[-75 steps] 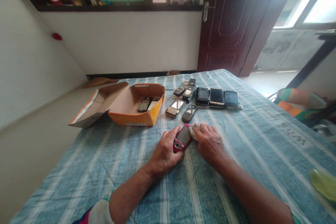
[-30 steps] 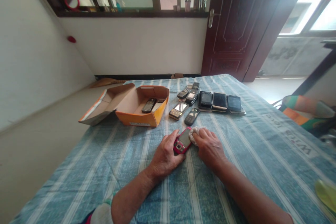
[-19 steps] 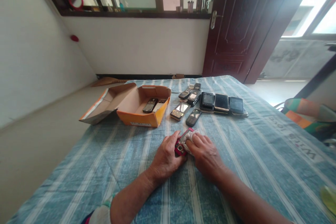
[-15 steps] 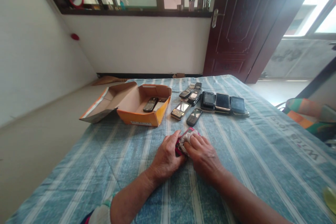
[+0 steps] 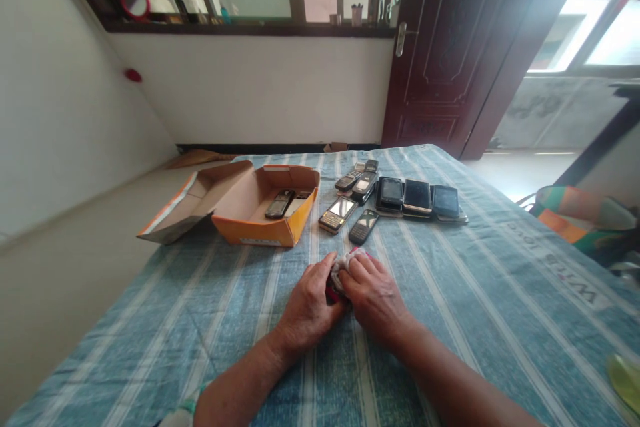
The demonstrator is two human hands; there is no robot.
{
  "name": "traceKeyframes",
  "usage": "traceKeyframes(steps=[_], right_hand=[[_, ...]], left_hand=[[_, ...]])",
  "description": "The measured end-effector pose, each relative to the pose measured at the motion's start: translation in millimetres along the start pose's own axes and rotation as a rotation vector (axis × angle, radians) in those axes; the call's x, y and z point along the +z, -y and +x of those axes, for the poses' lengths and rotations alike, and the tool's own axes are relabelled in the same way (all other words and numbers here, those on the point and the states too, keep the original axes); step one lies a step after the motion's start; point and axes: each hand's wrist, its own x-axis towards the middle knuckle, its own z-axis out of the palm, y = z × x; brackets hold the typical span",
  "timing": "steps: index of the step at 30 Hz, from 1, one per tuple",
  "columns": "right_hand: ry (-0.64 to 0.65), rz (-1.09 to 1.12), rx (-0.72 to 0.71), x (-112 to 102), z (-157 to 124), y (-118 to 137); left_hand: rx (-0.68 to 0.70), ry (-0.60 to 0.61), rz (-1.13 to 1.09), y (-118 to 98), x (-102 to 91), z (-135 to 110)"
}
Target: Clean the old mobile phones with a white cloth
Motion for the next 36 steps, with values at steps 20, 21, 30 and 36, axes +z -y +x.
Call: traceKeyframes(steps=[20,21,30,36], right_hand=[[0.087,-0.139,0.164,-9.4,5.7,-15.1],[0.091,-0.15,0.181,-11.2,4.7,-16.8],[0.006,-0.121,0.098,-6.1,-6.3,-0.6],[-0.015,-0.099,0.035,0.1,0.0,0.4]], left_hand=[[-0.013,-0.013,0.005,1.7,2.2,-1.7],[-0.017,-0.013,0.0,2.1,2.6,-2.0],[0.018,-0.007,0.027,3.1,2.2,-1.3],[0.02,-0.006,0.035,1.6,0.8,-1.3]])
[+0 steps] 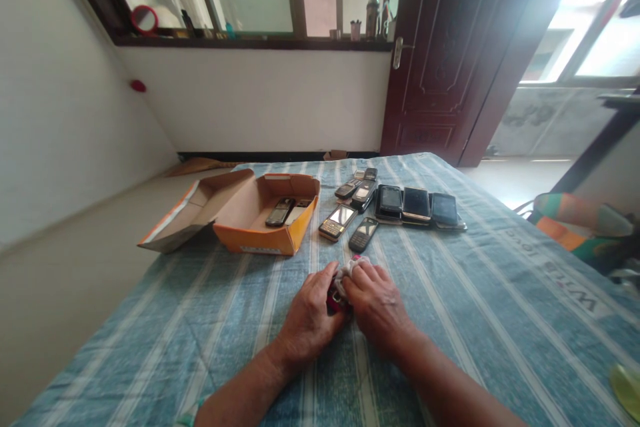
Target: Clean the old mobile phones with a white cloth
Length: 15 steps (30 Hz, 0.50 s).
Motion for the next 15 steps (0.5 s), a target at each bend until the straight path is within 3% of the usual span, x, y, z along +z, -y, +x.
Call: traceKeyframes(steps=[8,15], right_hand=[[0.075,-0.105,0.156,-12.3,-1.6,-14.6],[0.025,-0.028,0.022,-10.3,-6.6,7.2]], left_hand=[[-0.02,-0.002,-0.013,-1.3,0.0,0.0],[0.006,-0.005,0.005,0.0,1.1,0.7]])
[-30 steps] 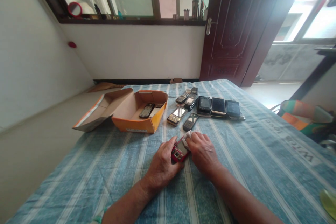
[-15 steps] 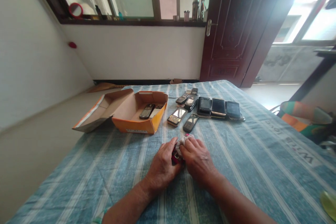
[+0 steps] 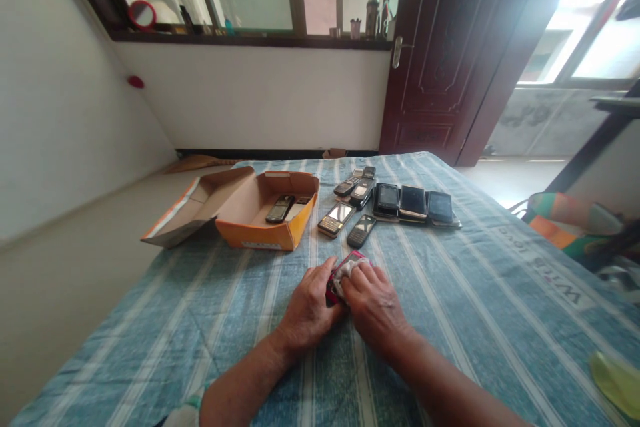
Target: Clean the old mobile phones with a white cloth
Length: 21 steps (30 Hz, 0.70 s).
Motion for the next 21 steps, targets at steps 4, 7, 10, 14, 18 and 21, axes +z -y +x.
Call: traceKeyframes(steps=[4,7,10,14,18,21], right_hand=[[0.017,0.051,-0.034,3.9,4.1,1.6],[0.048,0.03,0.0,4.8,9.1,-3.8],[0.074,-0.006,0.06,2.7,14.2,-11.7],[0.114,-0.06,0.176,-2.3,15.5,-26.5],[0.107,-0.104,0.249,-7.6,8.1,-34.7],[0.069,-0.054,0.17,-10.7,2.7,-26.5]], left_hand=[[-0.003,0.011,0.001,0.0,0.5,0.9],[-0.002,0.015,0.005,-1.4,-0.3,1.1],[-0.003,0.013,-0.007,-3.5,-1.0,0.7],[-0.035,0.029,0.005,-6.4,-1.1,0.5],[-0.027,0.037,0.019,-7.0,-0.5,0.3],[-0.017,0.021,0.011,-4.6,0.8,-0.1]])
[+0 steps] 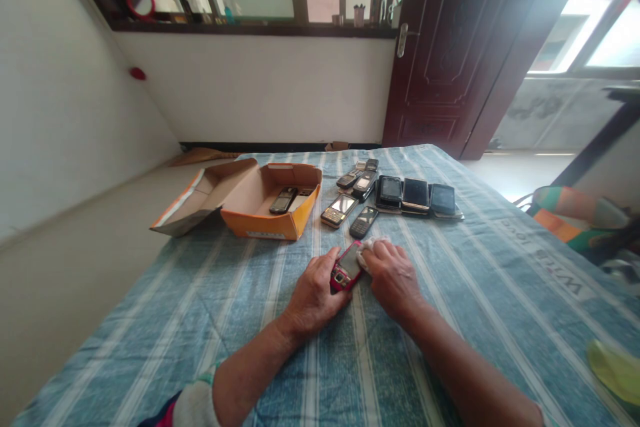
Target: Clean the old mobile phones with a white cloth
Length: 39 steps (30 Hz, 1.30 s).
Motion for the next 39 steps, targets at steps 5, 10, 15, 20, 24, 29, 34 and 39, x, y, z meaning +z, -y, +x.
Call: traceKeyframes(steps=[5,10,15,20,24,29,34,39], right_hand=[[0.021,0.089,-0.158,0.9,-3.1,19.3],[0.036,0.025,-0.052,2.3,0.7,6.7],[0.022,0.0,-0.012,-0.5,-1.8,1.9],[-0.006,0.06,-0.145,2.2,-6.7,21.3],[-0.014,0.054,-0.143,3.9,-6.8,23.3],[0.035,0.026,-0.034,-0.7,-3.6,12.1],[0.036,0.041,-0.055,-3.9,-3.5,12.8],[0.013,0.08,-0.162,-0.2,-6.4,22.7]], left_hand=[[0.044,-0.022,0.0,2.1,0.8,0.4],[0.052,-0.046,0.012,-0.3,0.1,0.6],[0.051,-0.05,0.018,0.7,1.5,0.8],[0.069,-0.047,0.009,2.2,0.5,1.7],[0.076,-0.048,0.021,2.9,0.1,1.7],[0.077,-0.056,0.046,3.8,1.3,1.7],[0.093,-0.05,0.064,3.8,0.7,2.8],[0.118,-0.04,0.076,4.6,0.2,3.4]])
